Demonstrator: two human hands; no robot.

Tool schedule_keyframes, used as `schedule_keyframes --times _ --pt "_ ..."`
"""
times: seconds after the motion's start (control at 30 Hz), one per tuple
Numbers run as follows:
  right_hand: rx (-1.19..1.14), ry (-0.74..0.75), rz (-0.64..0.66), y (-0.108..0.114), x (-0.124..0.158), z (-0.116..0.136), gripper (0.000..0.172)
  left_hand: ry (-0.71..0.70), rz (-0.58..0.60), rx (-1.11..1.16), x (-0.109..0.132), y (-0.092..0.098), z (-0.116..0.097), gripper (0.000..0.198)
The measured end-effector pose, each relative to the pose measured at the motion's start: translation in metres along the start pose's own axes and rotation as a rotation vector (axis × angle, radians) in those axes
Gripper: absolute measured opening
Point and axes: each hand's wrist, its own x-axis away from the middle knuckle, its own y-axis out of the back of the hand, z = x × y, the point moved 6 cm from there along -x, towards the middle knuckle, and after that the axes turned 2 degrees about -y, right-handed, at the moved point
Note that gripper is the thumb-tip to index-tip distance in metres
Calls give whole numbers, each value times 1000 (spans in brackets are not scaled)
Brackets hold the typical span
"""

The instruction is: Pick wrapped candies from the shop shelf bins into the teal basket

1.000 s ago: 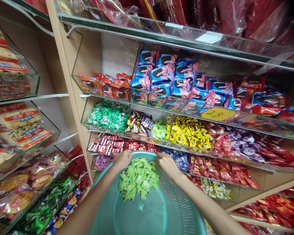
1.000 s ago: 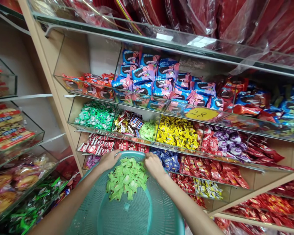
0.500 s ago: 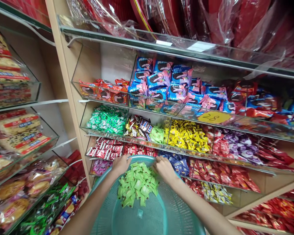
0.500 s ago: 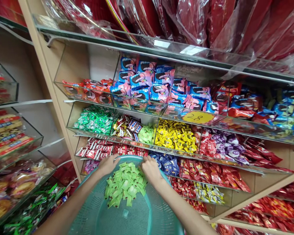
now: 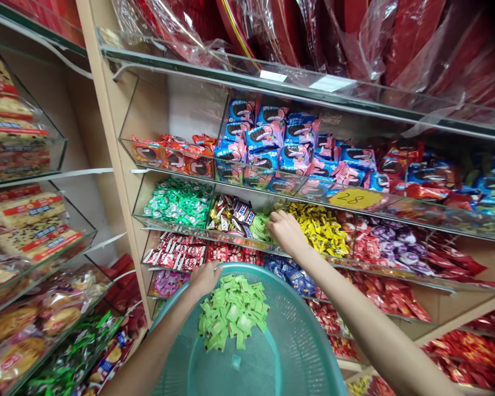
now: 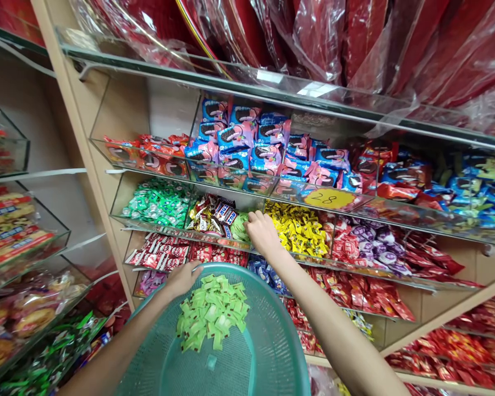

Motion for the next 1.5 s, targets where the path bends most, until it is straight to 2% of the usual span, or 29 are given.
schedule_keyframes --times 0.13,0.4,0.93,1.1,1.27,1.4,1.5 --pt "26 45 38 -11 -10 5 14 3 -10 2 4 3 3 42" --pt "14 39 91 -17 -12 16 17 38 -3 -2 7 6 10 43" --pt "26 14 65 -22 -14 16 15 26 -2 7 1 7 11 42" --pt "34 -48 31 -12 -16 11 14 43 -1 9 0 6 11 43" --pt "-13 -121 -49 14 -12 1 15 47 4 -4 -1 8 8 43" --pt "-190 -119 -189 42 13 7 17 38 -1 -21 -2 7 9 42" --pt "-387 -28 -197 45 43 29 19 28 -10 -24 -3 4 10 44"
